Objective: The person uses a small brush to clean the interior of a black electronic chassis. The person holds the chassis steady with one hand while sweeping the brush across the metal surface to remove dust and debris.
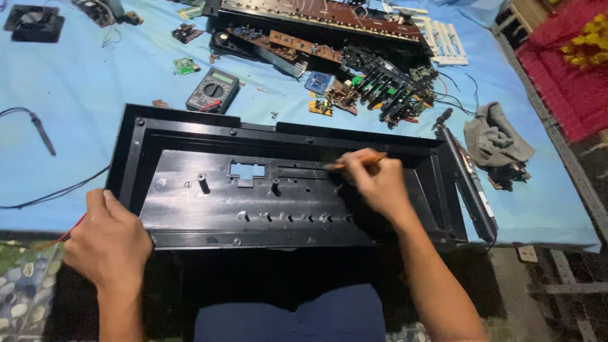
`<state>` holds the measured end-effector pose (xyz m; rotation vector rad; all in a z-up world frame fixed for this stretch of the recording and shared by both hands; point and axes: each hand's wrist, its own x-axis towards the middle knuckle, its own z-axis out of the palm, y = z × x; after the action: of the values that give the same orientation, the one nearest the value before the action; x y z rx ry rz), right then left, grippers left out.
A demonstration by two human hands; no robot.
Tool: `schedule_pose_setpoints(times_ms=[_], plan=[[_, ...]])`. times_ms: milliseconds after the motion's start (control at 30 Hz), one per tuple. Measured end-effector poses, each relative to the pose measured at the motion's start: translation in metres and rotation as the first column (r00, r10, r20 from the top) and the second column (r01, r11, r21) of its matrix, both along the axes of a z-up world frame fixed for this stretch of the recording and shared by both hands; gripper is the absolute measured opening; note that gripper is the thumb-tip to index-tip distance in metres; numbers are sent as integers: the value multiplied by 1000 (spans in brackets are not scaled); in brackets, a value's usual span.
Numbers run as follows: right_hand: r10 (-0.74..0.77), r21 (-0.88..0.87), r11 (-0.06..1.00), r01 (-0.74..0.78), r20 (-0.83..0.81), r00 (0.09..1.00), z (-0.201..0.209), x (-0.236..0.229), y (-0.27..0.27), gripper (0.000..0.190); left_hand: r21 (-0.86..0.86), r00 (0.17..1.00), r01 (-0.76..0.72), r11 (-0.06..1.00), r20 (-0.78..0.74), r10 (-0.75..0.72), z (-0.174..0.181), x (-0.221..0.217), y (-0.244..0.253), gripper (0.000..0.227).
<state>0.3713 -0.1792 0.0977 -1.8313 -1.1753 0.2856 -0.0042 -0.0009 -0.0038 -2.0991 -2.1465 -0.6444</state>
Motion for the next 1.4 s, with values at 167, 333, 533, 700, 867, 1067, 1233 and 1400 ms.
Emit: schedule_pose_setpoints(times_ms=[167, 333, 533, 700, 867, 1067, 1233, 1400], plan=[[16, -76, 997, -32, -192, 981, 50, -23, -25, 20, 36, 1000, 10, 999, -17, -10, -9, -3, 1, 23], [-328, 101, 942, 320, 69, 942, 43, 42, -70, 19, 55, 999, 0, 998, -46, 3, -12, -3, 1, 25], [-269, -197, 877, 439, 556, 786, 11, 74, -118, 32, 60, 998, 3, 998, -59, 0, -15, -5, 0, 23], [-397, -22, 857, 514, 607, 688, 11, 75, -148, 43, 68, 996, 38, 997, -83, -32, -23, -9, 6, 24], [-332, -323, 829, 456, 371, 867, 19, 30, -121, 40, 53, 998, 43, 998, -39, -41, -15, -7, 4, 25], [-330, -208, 845, 492, 522, 787, 28, 39, -125, 47, 43, 999, 43, 998, -30, -42, -17, -8, 4, 26], [-32, -255, 955, 151, 418, 908, 17, 9, -116, 24, 79, 997, 49, 996, -61, -44, -24, -8, 6, 24], [-76, -206, 964, 166, 385, 920, 57, -4, -118, 21, 43, 998, 58, 997, -5, -57, -18, -8, 3, 25]])
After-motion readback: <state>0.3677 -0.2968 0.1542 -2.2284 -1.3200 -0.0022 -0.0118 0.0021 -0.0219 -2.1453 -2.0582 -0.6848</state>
